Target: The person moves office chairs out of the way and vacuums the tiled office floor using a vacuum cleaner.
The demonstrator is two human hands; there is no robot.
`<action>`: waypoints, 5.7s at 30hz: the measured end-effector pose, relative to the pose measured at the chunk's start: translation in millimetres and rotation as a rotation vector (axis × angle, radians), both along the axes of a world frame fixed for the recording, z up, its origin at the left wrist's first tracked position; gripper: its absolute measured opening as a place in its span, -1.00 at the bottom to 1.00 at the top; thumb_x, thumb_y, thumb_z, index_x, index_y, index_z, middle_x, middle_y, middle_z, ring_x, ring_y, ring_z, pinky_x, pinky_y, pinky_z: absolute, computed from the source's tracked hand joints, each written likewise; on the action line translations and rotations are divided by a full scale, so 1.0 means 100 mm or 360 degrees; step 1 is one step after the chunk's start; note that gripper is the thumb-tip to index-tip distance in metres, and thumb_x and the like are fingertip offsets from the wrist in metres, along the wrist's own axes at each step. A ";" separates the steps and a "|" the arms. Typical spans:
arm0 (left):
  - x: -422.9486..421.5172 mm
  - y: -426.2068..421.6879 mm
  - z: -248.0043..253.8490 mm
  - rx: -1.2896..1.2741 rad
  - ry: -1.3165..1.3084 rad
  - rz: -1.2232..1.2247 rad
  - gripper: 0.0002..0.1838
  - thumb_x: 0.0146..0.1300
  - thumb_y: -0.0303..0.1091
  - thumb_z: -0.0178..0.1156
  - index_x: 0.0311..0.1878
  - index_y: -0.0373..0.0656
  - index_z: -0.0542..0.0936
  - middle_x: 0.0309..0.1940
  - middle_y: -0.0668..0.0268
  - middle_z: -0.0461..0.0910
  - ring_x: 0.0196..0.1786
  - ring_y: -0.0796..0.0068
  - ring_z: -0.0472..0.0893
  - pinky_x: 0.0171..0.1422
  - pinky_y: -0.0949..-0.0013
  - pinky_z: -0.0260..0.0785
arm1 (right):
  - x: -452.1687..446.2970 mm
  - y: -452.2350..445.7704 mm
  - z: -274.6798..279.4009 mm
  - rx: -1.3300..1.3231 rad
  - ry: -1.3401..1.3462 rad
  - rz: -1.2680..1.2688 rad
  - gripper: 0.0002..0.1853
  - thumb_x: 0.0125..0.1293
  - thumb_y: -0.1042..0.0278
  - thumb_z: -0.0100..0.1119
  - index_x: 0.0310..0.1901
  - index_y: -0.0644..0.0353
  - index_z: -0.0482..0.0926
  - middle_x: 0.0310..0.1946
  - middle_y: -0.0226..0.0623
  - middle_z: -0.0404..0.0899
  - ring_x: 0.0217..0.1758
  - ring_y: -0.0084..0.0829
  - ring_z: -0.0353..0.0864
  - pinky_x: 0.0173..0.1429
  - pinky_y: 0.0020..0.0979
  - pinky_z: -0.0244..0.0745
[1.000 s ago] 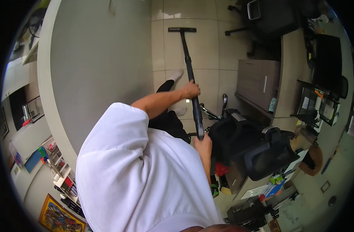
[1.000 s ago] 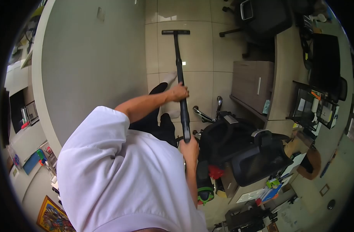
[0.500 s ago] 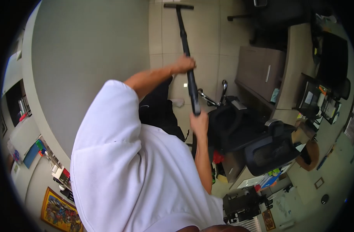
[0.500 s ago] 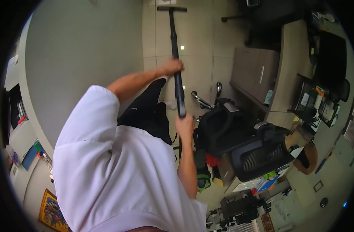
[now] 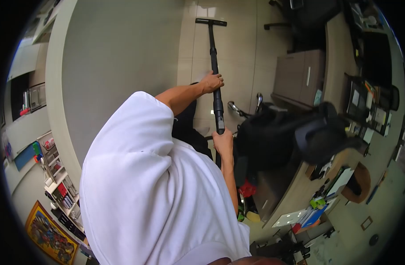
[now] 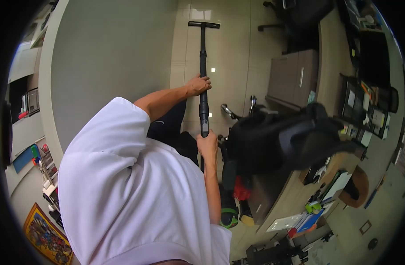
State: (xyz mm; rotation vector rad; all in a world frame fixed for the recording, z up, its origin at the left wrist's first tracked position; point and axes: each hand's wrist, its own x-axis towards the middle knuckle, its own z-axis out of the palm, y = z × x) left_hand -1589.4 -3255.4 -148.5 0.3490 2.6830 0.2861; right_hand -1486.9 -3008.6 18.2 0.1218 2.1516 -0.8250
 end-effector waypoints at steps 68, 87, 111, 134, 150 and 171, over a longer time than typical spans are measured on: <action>2.29 5.08 0.53 0.2479 -0.0775 0.2329 -0.09 0.18 -0.01 0.60 0.46 -0.11 0.30 0.15 0.14 0.55 0.14 0.25 0.59 0.18 0.16 0.53 | 4.34 4.40 2.24 0.0663 -0.0270 -0.0168 -0.72 0.17 0.33 0.36 -0.15 0.29 0.57 -0.44 0.20 0.60 -0.26 0.28 0.63 -0.16 0.09 0.49; 1.33 3.76 2.89 0.2914 -0.0599 0.1440 -0.02 0.40 0.32 0.29 0.60 -0.24 0.27 0.57 0.16 0.36 0.56 0.18 0.39 0.67 0.02 0.17 | 4.50 4.76 1.95 0.0510 -0.0275 -0.0418 -0.73 0.15 0.35 0.36 -0.16 0.30 0.61 -0.37 0.19 0.65 -0.18 0.25 0.66 -0.09 0.03 0.52; 0.85 5.89 2.97 0.2834 -0.0303 0.1378 -0.24 0.33 0.04 0.50 0.41 -0.21 0.45 0.20 0.19 0.59 0.06 0.37 0.65 0.07 0.31 0.58 | 4.88 4.87 1.72 0.0523 -0.0296 -0.0357 -0.69 0.13 0.31 0.43 -0.10 0.19 0.65 -0.38 0.08 0.70 -0.17 0.17 0.72 -0.07 0.04 0.57; 3.35 5.07 0.70 0.0344 0.0006 0.0110 -0.02 -0.05 -0.15 0.63 0.53 0.35 0.42 0.65 0.13 0.24 0.69 -0.21 0.14 0.58 -0.42 0.16 | 2.98 4.62 0.57 0.0499 0.0216 0.0043 -0.60 0.25 0.13 0.31 0.05 0.16 0.68 -0.10 0.12 0.77 0.08 0.18 0.74 0.19 0.09 0.61; 5.48 8.02 1.69 0.1235 -0.0736 -0.1485 -0.47 0.06 0.20 0.54 0.03 0.13 0.78 -0.19 0.18 0.80 -0.07 0.00 0.77 0.10 -0.03 0.60 | 5.82 7.00 2.30 0.0757 -0.0150 -0.0481 -0.74 0.19 0.32 0.37 -0.25 0.34 0.58 -0.51 0.13 0.58 -0.43 0.20 0.61 -0.27 0.02 0.47; 6.07 8.14 0.80 0.0883 -0.0125 -0.1114 -0.72 -0.02 -0.12 0.51 -0.20 0.16 0.74 -0.22 0.40 0.72 0.04 0.28 0.70 0.20 -0.01 0.39 | 6.44 7.15 1.30 0.0755 -0.0048 -0.0374 -0.73 0.20 0.29 0.31 -0.19 0.34 0.62 -0.41 0.13 0.66 -0.26 0.19 0.71 -0.12 0.08 0.54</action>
